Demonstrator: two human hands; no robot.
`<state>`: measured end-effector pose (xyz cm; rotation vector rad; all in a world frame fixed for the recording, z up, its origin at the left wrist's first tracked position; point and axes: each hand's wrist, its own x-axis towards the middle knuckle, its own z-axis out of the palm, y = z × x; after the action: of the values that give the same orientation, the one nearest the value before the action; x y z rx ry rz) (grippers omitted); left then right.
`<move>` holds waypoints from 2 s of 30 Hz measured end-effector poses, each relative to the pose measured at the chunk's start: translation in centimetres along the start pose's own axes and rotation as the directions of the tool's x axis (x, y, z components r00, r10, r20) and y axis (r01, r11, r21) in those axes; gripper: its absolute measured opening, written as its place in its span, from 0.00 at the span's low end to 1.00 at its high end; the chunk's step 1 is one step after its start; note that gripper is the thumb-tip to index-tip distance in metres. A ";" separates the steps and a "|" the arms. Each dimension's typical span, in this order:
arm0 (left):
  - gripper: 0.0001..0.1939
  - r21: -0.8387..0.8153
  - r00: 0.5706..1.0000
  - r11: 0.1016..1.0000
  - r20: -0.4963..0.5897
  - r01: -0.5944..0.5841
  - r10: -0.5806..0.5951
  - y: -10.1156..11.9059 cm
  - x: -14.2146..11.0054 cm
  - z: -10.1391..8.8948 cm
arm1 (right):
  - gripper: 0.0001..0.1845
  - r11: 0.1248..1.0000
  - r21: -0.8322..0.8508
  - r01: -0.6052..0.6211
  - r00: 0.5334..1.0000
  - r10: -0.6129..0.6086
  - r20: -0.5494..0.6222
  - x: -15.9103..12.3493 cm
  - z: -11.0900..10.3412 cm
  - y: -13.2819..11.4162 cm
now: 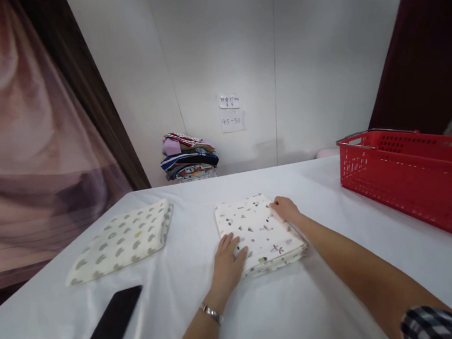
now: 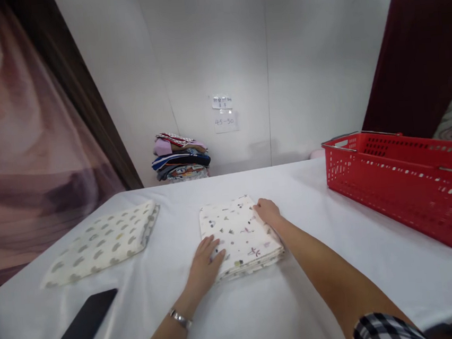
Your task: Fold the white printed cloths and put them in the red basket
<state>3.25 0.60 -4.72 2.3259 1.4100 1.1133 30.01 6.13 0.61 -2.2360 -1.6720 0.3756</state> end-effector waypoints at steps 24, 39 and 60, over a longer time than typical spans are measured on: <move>0.21 -0.107 0.959 0.967 0.195 0.230 -0.207 1.8 -0.3 -1.0 | 0.21 0.979 -0.195 -0.058 0.998 0.056 -0.015 4.7 2.1 -1.6; 0.19 -0.111 0.964 0.972 0.190 0.209 -0.186 2.1 -0.2 -1.0 | 0.27 0.904 -0.320 0.284 0.945 -0.320 -0.062 5.4 1.7 -4.3; 0.17 -0.102 0.976 0.983 0.173 0.154 -0.135 2.2 -0.1 -0.9 | 0.30 0.904 -0.220 0.367 0.924 -0.326 0.200 -0.7 2.6 -1.1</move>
<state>4.08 -0.80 -3.00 2.1433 1.3906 0.9126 27.80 5.97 -1.28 -2.0527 -2.2721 0.2657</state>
